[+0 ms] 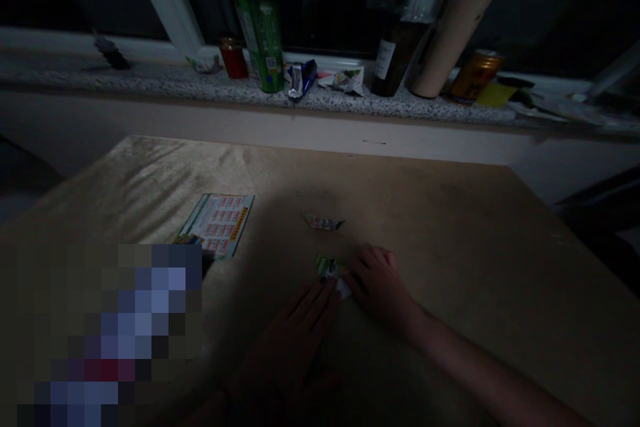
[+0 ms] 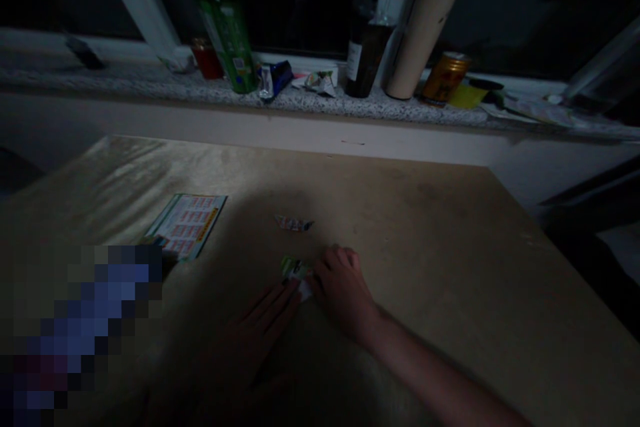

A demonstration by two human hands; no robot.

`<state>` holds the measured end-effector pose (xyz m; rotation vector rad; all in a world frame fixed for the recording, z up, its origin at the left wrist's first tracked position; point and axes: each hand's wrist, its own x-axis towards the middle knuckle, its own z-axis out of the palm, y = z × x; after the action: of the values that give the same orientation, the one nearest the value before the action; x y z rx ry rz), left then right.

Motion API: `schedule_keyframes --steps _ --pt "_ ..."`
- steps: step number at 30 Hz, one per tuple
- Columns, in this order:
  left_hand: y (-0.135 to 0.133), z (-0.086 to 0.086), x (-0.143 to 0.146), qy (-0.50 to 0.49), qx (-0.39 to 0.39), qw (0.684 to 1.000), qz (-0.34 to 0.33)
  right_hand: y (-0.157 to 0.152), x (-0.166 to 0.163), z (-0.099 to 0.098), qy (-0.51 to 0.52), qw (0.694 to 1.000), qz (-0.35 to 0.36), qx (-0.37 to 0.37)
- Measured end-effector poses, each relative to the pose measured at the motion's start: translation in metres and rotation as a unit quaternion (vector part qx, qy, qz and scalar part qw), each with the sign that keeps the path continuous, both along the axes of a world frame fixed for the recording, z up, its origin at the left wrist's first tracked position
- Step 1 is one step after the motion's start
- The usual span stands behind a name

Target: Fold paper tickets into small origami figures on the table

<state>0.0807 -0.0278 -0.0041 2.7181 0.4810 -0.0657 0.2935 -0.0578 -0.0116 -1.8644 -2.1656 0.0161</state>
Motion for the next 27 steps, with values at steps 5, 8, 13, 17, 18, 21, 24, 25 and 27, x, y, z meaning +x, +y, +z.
schedule_keyframes --steps 5,8,13,17,18,21,24,25,27 --pt "0.0015 -0.0002 -0.0003 -0.005 -0.008 1.000 -0.002 0.0017 -0.0006 -0.0026 -0.020 1.000 -0.006 0.013" --pt "0.0007 -0.0014 0.0003 -0.007 -0.008 1.000 -0.001 0.0023 -0.0006 -0.0047 -0.025 1.000 -0.007 0.017" --pt "0.0008 -0.0057 0.0018 0.010 0.006 1.000 -0.003 0.0024 -0.0014 -0.0034 -0.035 0.999 -0.008 0.015" --pt "0.0049 -0.0082 -0.0006 0.011 0.001 1.000 -0.024 0.0024 -0.0012 -0.0010 -0.040 0.999 -0.004 0.015" --pt "0.0057 -0.0085 -0.0015 0.006 -0.002 1.000 -0.031 0.0025 -0.0010 -0.0007 -0.039 0.999 -0.004 0.014" --pt "0.0064 -0.0083 -0.0036 0.001 -0.003 0.999 -0.037 0.0028 -0.0006 -0.0010 -0.035 0.999 -0.002 0.016" --pt "0.0055 -0.0074 -0.0034 0.006 0.004 1.000 -0.031 0.0030 -0.0010 -0.0023 -0.036 0.999 -0.003 0.015" --pt "0.0052 -0.0072 -0.0030 0.004 0.006 1.000 -0.028 0.0030 -0.0013 -0.0027 -0.037 0.999 -0.005 0.014" --pt "0.0052 -0.0071 -0.0024 -0.008 0.008 1.000 -0.025 0.0031 -0.0017 -0.0034 -0.037 0.999 -0.007 0.011"
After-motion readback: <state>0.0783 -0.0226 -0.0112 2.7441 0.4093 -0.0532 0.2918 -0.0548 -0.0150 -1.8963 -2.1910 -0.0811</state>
